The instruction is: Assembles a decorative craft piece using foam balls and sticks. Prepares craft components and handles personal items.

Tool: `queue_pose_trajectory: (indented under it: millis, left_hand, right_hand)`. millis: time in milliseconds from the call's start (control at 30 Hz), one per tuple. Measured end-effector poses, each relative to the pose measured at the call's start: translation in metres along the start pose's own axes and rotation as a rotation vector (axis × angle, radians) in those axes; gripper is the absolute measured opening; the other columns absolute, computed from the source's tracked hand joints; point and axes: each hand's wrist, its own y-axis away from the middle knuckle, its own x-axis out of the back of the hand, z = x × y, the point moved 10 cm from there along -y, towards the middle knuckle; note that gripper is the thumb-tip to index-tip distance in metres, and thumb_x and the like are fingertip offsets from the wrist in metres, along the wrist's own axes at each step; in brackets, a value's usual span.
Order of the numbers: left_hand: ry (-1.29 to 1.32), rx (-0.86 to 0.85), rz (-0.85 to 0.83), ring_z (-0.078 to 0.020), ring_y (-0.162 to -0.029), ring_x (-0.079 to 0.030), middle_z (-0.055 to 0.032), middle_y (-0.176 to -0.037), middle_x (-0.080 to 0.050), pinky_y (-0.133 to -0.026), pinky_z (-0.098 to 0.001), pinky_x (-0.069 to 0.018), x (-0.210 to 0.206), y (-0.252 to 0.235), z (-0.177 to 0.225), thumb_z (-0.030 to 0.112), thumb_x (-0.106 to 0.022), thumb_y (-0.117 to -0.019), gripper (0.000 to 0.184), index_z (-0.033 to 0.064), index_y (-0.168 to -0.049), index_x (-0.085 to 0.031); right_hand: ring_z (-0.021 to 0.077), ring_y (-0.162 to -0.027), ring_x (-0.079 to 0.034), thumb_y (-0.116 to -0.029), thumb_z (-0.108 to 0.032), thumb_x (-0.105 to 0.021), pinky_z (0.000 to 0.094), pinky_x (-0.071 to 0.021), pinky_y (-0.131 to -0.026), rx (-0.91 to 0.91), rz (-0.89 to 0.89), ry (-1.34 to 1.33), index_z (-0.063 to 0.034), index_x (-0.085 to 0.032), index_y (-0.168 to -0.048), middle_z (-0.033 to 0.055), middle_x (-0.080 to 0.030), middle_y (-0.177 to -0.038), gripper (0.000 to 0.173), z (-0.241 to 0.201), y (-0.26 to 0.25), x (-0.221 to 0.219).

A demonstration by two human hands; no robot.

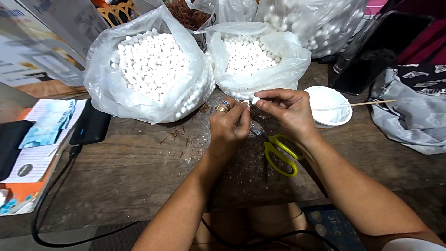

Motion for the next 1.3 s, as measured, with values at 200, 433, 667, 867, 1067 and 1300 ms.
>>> queue_pose_trajectory:
  millis: [200,433,667,867,1067,1300]
  left_hand:
    - [-0.017,-0.001,-0.002,-0.0114,-0.07,-0.06,-0.016,-0.076,-0.065,-0.066,-0.0158,-0.0463,-0.001,0.001,0.0,-0.002,-0.063,-0.0852,0.013,-0.0075,-0.081,-0.074]
    - [-0.021,-0.007,-0.005,-0.0121,-0.071,-0.06,-0.0157,-0.075,-0.065,-0.067,-0.0153,-0.0462,-0.002,0.002,0.001,-0.002,-0.064,-0.0846,0.013,-0.0071,-0.081,-0.075]
    - [0.192,0.161,-0.025,-0.0042,-0.079,-0.063,-0.0128,-0.083,-0.07,-0.074,-0.0135,-0.0502,-0.002,0.001,-0.015,0.0,-0.066,-0.0864,0.012,-0.008,-0.088,-0.075]
    - [0.132,0.117,-0.02,-0.008,-0.076,-0.062,-0.0146,-0.079,-0.068,-0.073,-0.015,-0.0485,-0.003,0.002,-0.012,-0.003,-0.062,-0.0862,0.013,-0.0081,-0.083,-0.074]
    - [0.121,0.095,-0.021,-0.0085,-0.077,-0.062,-0.0146,-0.079,-0.067,-0.074,-0.0146,-0.0483,-0.003,0.002,-0.009,-0.003,-0.062,-0.0863,0.013,-0.0079,-0.082,-0.073]
    - [0.364,0.396,-0.023,-0.0014,-0.077,-0.065,-0.0059,-0.088,-0.066,-0.072,-0.0164,-0.0563,-0.001,0.003,-0.036,-0.002,-0.061,-0.096,0.01,-0.0088,-0.096,-0.068]
  right_hand:
    - [0.0024,-0.084,-0.07,-0.0865,0.01,-0.068,0.0194,-0.0603,-0.082,-0.009,-0.029,-0.038,0.004,-0.073,-0.105,0.0017,-0.074,-0.099,0.02,0.004,-0.001,0.0]
    - [0.0001,-0.082,-0.069,-0.0869,0.009,-0.07,0.0159,-0.0587,-0.078,0.015,-0.038,-0.002,0.0041,-0.074,-0.102,0.0015,-0.073,-0.096,0.016,0.0,0.0,-0.004]
    - [-0.0007,-0.081,-0.069,-0.0887,0.007,-0.069,0.0161,-0.0589,-0.077,0.031,-0.004,0.013,0.0039,-0.072,-0.105,0.0004,-0.073,-0.096,0.017,-0.005,0.0,-0.001]
    - [-0.0022,-0.081,-0.065,-0.0876,0.005,-0.069,0.0129,-0.0561,-0.075,0.119,-0.004,0.083,0.0056,-0.073,-0.102,0.0035,-0.071,-0.099,0.015,-0.01,0.002,-0.002]
    - [-0.0024,-0.08,-0.065,-0.0875,0.005,-0.07,0.0125,-0.0554,-0.075,0.127,-0.003,0.1,0.0046,-0.073,-0.102,0.0029,-0.071,-0.097,0.015,-0.01,0.002,-0.002]
    - [-0.0029,-0.084,-0.064,-0.0939,0.0,-0.066,0.0128,-0.0545,-0.078,0.086,0.006,0.121,0.0063,-0.067,-0.12,0.0047,-0.07,-0.108,0.027,-0.01,0.0,-0.001]
